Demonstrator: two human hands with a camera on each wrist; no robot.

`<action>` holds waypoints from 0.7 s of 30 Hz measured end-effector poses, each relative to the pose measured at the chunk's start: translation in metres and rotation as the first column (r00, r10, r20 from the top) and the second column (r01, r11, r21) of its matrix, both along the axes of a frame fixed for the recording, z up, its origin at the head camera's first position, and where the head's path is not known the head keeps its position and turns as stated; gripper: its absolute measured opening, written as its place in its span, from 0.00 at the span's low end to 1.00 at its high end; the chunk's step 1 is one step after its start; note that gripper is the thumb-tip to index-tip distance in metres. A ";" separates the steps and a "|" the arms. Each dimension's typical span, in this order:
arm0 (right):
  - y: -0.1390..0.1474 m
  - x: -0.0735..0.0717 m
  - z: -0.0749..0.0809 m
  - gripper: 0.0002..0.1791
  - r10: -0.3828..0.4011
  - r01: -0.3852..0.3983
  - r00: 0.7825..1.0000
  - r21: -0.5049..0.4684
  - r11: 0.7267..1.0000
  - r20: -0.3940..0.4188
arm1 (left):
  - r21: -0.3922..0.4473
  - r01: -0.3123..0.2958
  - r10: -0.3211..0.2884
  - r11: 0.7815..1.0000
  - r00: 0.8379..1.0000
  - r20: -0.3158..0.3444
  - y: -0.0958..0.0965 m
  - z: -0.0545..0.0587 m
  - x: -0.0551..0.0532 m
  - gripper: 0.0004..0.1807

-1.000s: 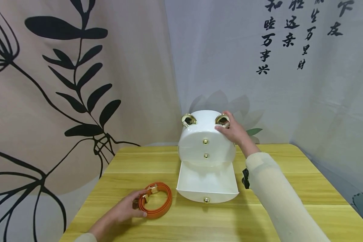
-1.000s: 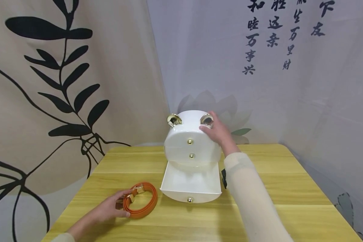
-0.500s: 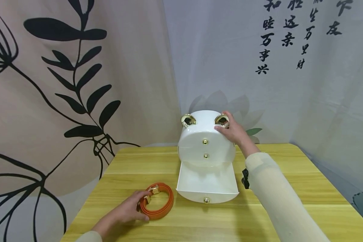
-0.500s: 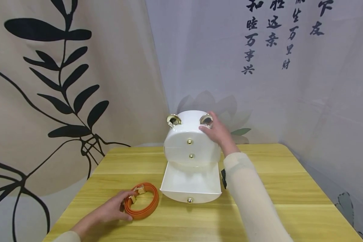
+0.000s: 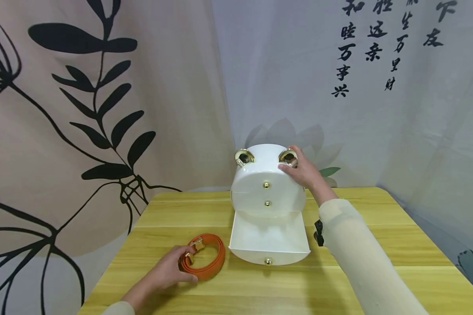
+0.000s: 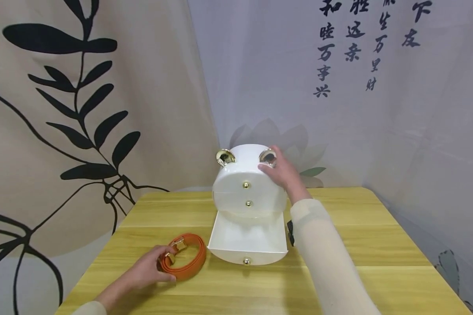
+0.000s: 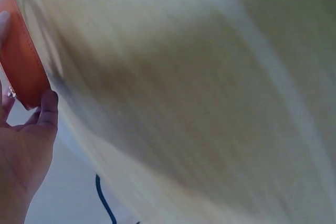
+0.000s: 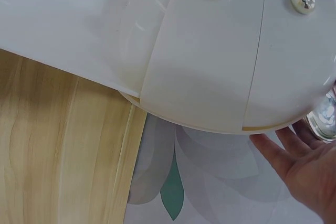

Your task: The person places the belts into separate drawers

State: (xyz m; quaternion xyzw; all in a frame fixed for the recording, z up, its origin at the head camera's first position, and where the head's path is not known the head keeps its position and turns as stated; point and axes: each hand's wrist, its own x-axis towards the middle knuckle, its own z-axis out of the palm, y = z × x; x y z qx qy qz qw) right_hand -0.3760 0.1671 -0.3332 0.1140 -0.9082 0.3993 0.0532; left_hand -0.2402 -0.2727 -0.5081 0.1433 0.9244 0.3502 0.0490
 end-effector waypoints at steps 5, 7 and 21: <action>-0.001 0.001 0.001 0.44 0.001 -0.001 1.000 0.003 1.000 0.002 | -0.015 -0.017 0.017 1.000 0.999 -0.041 -0.002 0.010 -0.005 0.42; -0.001 0.001 0.001 0.44 0.001 -0.001 1.000 0.006 1.000 0.004 | -0.023 -0.013 0.012 1.000 0.998 -0.056 -0.003 0.015 -0.008 0.42; 0.001 0.001 0.000 0.45 0.008 -0.008 1.000 0.010 1.000 -0.003 | -0.075 -0.035 0.025 0.997 0.992 -0.126 0.004 0.058 -0.021 0.40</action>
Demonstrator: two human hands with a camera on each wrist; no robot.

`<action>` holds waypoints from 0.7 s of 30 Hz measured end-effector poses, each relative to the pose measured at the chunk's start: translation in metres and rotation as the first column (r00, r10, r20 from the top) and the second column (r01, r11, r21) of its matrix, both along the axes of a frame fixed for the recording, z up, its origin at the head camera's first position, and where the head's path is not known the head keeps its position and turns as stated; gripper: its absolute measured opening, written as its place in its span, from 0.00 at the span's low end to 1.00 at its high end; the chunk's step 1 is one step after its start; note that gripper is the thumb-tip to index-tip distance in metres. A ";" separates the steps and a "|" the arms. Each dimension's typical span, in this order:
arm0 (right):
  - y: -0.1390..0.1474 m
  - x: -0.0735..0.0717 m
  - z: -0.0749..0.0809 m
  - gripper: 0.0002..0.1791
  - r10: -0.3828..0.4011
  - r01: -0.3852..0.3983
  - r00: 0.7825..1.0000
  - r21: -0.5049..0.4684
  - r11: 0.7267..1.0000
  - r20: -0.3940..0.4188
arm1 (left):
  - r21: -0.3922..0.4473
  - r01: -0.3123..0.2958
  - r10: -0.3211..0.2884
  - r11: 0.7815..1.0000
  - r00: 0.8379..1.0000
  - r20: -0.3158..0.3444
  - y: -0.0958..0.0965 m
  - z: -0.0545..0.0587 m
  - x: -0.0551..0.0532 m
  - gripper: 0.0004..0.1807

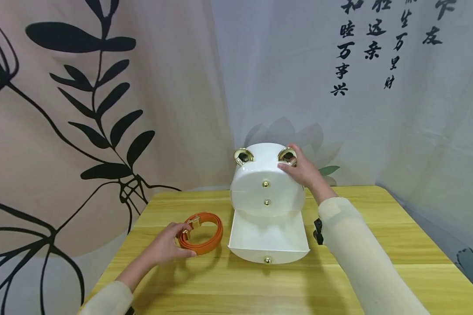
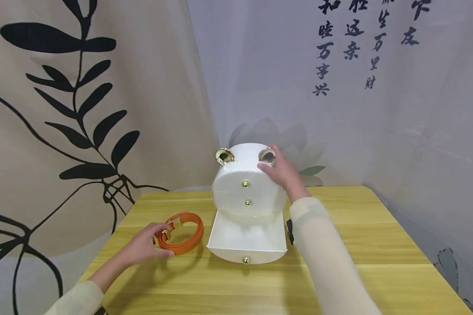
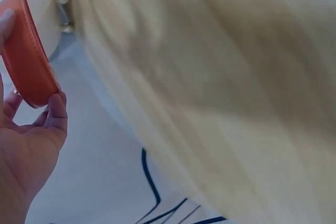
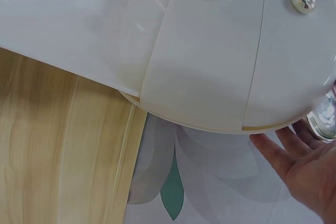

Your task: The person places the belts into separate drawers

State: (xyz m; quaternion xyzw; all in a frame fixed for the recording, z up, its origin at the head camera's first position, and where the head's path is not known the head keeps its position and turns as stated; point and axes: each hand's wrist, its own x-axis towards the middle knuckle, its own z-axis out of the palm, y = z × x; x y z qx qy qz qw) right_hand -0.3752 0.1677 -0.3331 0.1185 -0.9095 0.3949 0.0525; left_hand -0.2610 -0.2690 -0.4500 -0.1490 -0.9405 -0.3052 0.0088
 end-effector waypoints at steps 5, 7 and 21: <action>0.001 -0.001 -0.001 0.45 0.002 -0.002 1.000 0.001 1.000 -0.007 | -0.010 0.017 -0.017 1.000 1.000 -0.022 0.003 0.013 -0.006 0.42; 0.001 -0.002 -0.001 0.45 0.000 0.000 1.000 0.005 1.000 -0.006 | -0.018 0.016 -0.017 1.000 1.000 -0.027 0.005 0.015 -0.007 0.42; -0.001 0.001 0.002 0.44 -0.014 0.014 1.000 -0.005 1.000 0.008 | 0.000 0.040 -0.040 0.999 0.999 -0.037 0.033 0.036 -0.011 0.40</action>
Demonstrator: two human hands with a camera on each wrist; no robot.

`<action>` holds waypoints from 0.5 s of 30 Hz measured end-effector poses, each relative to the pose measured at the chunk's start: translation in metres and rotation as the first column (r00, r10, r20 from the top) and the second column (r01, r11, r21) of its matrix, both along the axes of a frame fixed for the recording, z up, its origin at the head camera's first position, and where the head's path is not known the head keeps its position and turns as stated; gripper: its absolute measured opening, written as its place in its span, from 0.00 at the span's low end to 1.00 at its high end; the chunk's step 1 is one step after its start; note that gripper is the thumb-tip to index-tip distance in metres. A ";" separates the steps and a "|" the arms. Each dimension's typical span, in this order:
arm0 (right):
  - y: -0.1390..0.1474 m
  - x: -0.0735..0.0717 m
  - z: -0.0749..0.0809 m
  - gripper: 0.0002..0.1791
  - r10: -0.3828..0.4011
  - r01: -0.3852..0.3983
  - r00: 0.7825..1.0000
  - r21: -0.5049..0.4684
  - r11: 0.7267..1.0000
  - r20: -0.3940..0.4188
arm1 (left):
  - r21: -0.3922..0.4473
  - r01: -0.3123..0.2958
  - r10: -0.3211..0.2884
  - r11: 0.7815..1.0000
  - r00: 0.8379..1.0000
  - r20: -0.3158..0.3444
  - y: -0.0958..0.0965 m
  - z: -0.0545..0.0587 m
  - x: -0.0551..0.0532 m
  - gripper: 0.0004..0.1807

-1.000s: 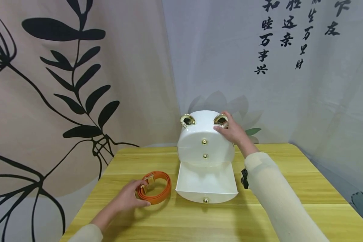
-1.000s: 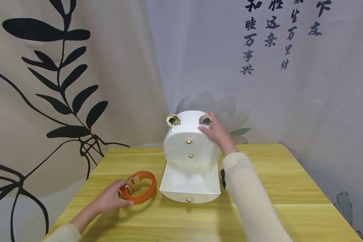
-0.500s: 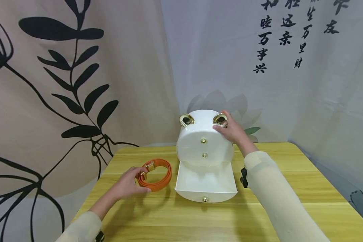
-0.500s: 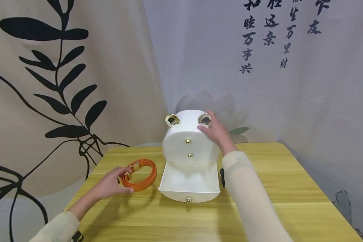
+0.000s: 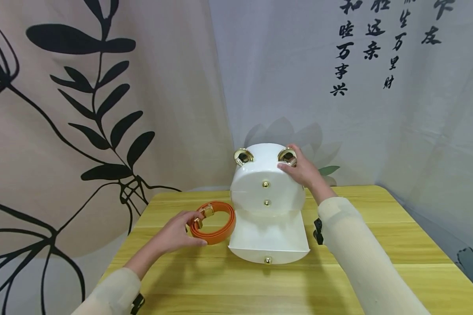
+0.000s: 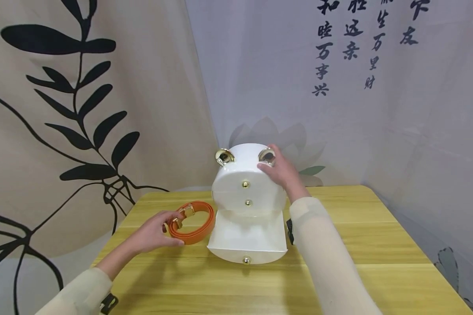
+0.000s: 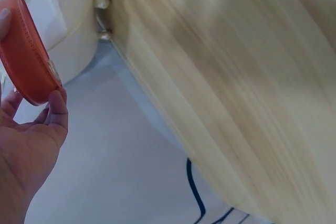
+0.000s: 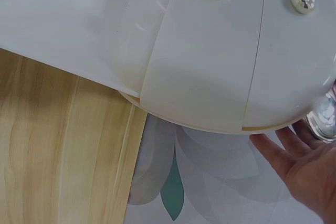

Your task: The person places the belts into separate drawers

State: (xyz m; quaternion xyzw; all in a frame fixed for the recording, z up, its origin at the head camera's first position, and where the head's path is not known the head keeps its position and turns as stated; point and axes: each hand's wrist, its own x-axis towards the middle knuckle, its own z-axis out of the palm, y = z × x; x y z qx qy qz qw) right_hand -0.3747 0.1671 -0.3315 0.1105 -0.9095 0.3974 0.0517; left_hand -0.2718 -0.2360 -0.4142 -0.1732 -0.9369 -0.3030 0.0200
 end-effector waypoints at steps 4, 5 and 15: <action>0.000 0.000 0.000 0.43 -0.007 0.007 1.000 0.006 1.000 -0.007 | 0.008 0.039 -0.039 0.999 0.999 -0.009 0.010 0.002 -0.002 0.39; 0.000 0.000 0.000 0.43 -0.008 0.008 1.000 0.006 1.000 -0.007 | 0.009 0.045 -0.045 0.999 0.999 -0.009 0.013 0.003 -0.003 0.39; -0.001 0.000 0.000 0.43 -0.007 0.007 1.000 0.006 1.000 -0.005 | -0.007 0.117 -0.117 0.993 0.993 -0.017 0.042 0.009 -0.005 0.39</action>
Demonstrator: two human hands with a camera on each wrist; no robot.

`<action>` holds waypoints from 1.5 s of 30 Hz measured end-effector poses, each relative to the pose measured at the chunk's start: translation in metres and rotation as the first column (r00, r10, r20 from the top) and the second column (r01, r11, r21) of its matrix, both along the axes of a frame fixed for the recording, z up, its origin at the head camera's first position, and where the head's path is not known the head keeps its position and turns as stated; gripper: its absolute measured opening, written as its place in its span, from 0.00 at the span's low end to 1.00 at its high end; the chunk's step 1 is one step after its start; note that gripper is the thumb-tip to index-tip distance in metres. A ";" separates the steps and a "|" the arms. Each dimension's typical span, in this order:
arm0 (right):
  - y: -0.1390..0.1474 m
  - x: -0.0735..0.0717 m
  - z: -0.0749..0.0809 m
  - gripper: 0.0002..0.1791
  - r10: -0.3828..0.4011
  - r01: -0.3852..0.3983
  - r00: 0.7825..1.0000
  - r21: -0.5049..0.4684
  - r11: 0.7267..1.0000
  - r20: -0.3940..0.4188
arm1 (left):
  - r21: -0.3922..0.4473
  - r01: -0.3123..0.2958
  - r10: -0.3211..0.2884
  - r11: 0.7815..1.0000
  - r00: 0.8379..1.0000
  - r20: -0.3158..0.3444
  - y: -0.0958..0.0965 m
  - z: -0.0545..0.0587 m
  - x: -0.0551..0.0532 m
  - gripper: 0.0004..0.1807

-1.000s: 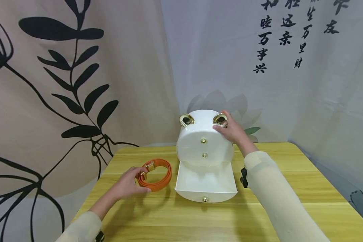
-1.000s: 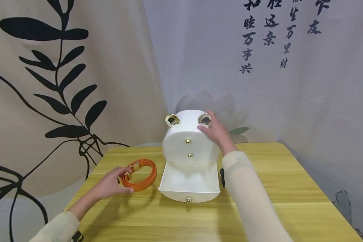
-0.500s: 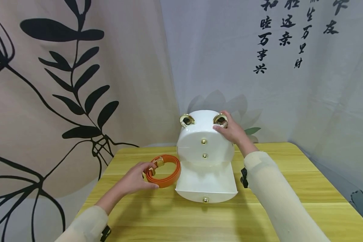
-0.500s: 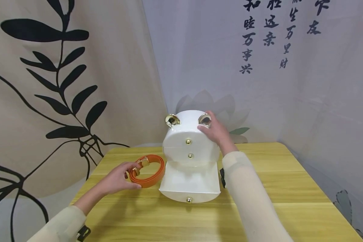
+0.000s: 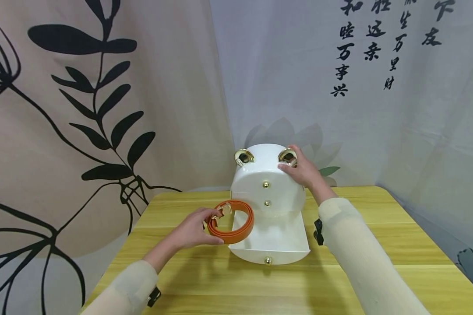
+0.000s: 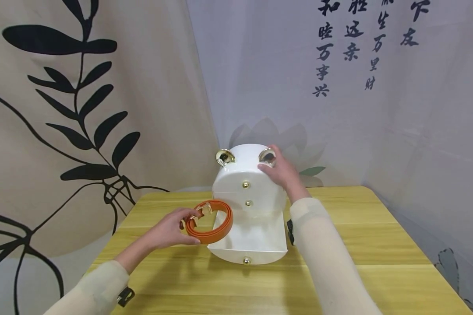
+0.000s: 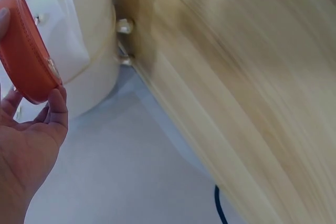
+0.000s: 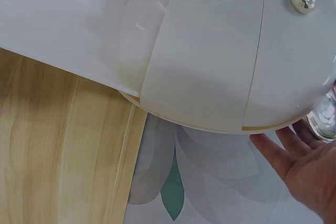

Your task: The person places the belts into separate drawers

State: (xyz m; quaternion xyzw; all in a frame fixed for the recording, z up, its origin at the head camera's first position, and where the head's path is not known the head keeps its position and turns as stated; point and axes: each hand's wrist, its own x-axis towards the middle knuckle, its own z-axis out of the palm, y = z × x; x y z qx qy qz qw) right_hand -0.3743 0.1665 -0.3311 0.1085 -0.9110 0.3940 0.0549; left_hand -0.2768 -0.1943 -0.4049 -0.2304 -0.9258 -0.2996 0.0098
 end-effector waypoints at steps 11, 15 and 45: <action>0.001 -0.001 -0.001 0.43 0.000 0.000 1.000 -0.011 1.000 0.004 | 0.024 0.096 -0.097 0.995 0.995 0.026 0.035 -0.001 -0.006 0.39; 0.001 -0.001 -0.001 0.43 0.000 0.000 1.000 -0.008 1.000 0.001 | 0.023 0.126 -0.127 0.992 0.991 0.035 0.046 -0.002 -0.007 0.38; 0.000 -0.002 -0.004 0.43 0.006 -0.006 1.000 -0.012 1.000 -0.007 | -0.026 0.190 -0.187 0.982 0.980 0.071 0.091 -0.031 -0.024 0.32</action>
